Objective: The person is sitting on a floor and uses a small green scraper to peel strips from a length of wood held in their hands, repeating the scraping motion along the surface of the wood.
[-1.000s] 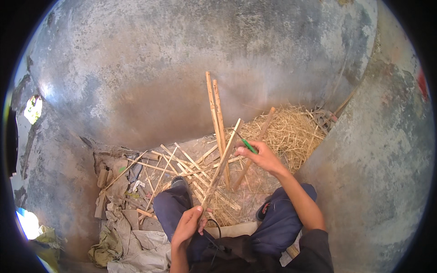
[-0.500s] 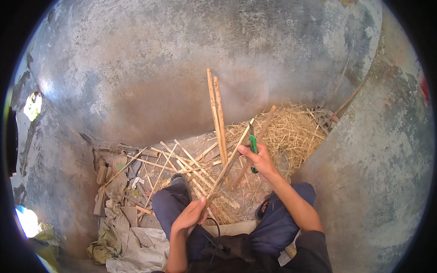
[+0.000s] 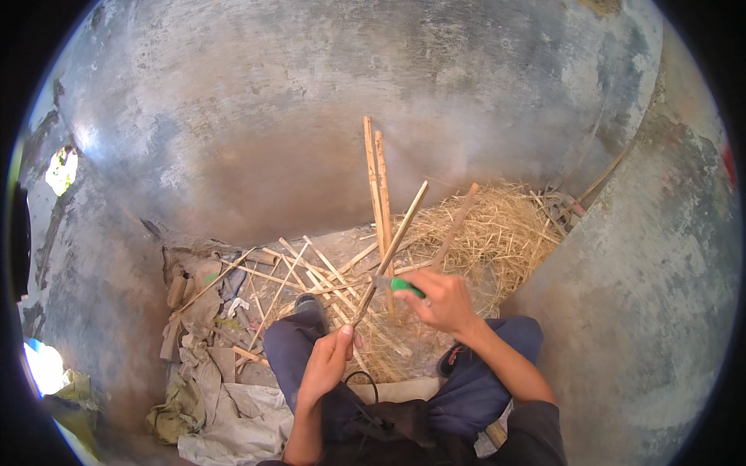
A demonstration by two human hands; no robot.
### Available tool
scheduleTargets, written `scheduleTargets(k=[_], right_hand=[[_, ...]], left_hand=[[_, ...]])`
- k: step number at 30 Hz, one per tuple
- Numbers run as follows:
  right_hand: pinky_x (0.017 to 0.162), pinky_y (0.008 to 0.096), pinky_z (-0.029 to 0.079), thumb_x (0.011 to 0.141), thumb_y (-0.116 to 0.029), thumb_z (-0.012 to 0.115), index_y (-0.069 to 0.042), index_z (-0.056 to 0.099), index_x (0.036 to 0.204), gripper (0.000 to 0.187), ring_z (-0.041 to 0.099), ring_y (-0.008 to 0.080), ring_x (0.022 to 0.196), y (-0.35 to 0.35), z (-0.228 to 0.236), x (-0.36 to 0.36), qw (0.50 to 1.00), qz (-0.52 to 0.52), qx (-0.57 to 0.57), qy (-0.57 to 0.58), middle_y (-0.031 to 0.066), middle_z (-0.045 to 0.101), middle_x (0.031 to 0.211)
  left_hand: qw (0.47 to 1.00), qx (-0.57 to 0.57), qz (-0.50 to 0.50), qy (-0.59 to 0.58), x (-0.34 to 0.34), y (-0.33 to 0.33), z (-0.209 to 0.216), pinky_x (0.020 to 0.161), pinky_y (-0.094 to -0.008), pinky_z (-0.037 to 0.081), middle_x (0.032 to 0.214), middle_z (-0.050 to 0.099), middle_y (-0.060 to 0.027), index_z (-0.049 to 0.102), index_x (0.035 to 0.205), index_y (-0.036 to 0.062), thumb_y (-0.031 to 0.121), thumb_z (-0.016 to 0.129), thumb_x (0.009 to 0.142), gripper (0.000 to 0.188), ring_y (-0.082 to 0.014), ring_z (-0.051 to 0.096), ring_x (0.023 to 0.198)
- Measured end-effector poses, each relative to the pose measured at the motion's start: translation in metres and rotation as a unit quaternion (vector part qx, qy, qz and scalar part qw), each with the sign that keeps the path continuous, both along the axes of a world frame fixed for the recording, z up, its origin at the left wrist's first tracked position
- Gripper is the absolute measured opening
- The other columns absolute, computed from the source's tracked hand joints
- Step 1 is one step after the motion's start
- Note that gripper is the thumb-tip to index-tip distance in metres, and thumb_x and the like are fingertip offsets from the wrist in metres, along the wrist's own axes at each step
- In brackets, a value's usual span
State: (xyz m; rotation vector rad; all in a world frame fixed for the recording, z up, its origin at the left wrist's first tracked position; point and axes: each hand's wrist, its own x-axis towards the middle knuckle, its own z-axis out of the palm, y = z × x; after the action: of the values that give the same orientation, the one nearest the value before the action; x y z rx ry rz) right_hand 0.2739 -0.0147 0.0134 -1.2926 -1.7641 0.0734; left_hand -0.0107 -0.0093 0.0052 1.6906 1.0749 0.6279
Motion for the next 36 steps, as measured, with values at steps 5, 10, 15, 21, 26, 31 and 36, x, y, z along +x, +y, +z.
scheduleTargets(k=[5,10,15,21,26,31,36], right_hand=[[0.058,0.0404,0.055,0.098,-0.035,0.082,-0.01,0.08,0.111,0.028,0.073,0.0286,0.068,-0.017,0.007,-0.032,0.999,0.035,-0.002,-0.025,0.0072,0.075,0.088],[0.058,0.0402,0.055,0.097,-0.036,0.084,-0.01,0.079,0.11,0.029,0.073,0.0288,0.068,-0.026,0.012,-0.047,0.999,0.037,0.007,-0.038,0.0069,0.075,0.086],[0.057,0.0391,0.056,0.095,-0.036,0.086,-0.009,0.079,0.108,0.031,0.073,0.0282,0.066,-0.029,0.015,-0.052,0.999,0.038,0.019,-0.031,0.0056,0.074,0.084],[0.056,0.0377,0.055,0.094,-0.036,0.087,-0.01,0.08,0.106,0.03,0.073,0.0256,0.064,-0.034,0.019,-0.048,0.998,0.029,0.035,-0.053,0.0033,0.073,0.081],[0.056,0.0367,0.055,0.092,-0.037,0.088,-0.011,0.082,0.105,0.03,0.073,0.0244,0.064,-0.031,0.011,-0.037,0.996,0.018,0.06,-0.064,0.0028,0.075,0.083],[0.057,0.0383,0.056,0.099,-0.035,0.083,-0.007,0.082,0.107,0.029,0.073,0.024,0.063,-0.017,0.002,-0.014,0.994,-0.065,0.08,-0.035,0.0087,0.076,0.08],[0.057,0.037,0.053,0.106,-0.036,0.075,-0.003,0.082,0.11,0.034,0.07,0.0239,0.062,0.002,0.031,0.047,0.979,-0.199,0.006,0.03,0.0132,0.077,0.08]], left_hand=[[0.996,0.079,0.015,0.027,-0.001,-0.015,0.027,0.065,-0.0454,0.044,0.069,0.053,-0.0157,0.059,0.096,-0.002,0.033,0.041,0.122,0.047,-0.032,0.056,0.063],[0.99,0.122,0.034,0.06,0.001,-0.023,0.035,0.066,-0.0612,0.044,0.074,0.061,-0.0297,0.053,0.099,0.0001,0.032,0.052,0.119,0.038,-0.0557,0.063,0.076],[0.982,0.161,0.055,0.085,0.008,-0.028,0.036,0.062,-0.0617,0.045,0.069,0.061,-0.0295,0.054,0.101,0.0001,0.033,0.056,0.118,0.037,-0.0554,0.064,0.071],[0.978,0.177,0.083,0.065,0.011,-0.036,0.032,0.057,-0.0585,0.045,0.064,0.06,-0.0264,0.056,0.1,0.0009,0.031,0.061,0.115,0.034,-0.0525,0.064,0.064],[0.979,0.168,0.083,0.085,0.008,-0.04,0.027,0.057,-0.0535,0.044,0.064,0.06,-0.0232,0.058,0.098,0.0011,0.027,0.061,0.115,0.032,-0.0493,0.065,0.063],[0.974,0.182,0.083,0.105,0.0,-0.041,0.025,0.058,-0.058,0.046,0.065,0.062,-0.0268,0.058,0.098,0.0015,0.031,0.062,0.114,0.034,-0.0521,0.065,0.065],[0.975,0.167,0.086,0.116,-0.015,-0.058,0.02,0.056,-0.0536,0.042,0.064,0.056,-0.0262,0.055,0.092,0.002,0.025,0.067,0.112,0.033,-0.0513,0.061,0.063]])
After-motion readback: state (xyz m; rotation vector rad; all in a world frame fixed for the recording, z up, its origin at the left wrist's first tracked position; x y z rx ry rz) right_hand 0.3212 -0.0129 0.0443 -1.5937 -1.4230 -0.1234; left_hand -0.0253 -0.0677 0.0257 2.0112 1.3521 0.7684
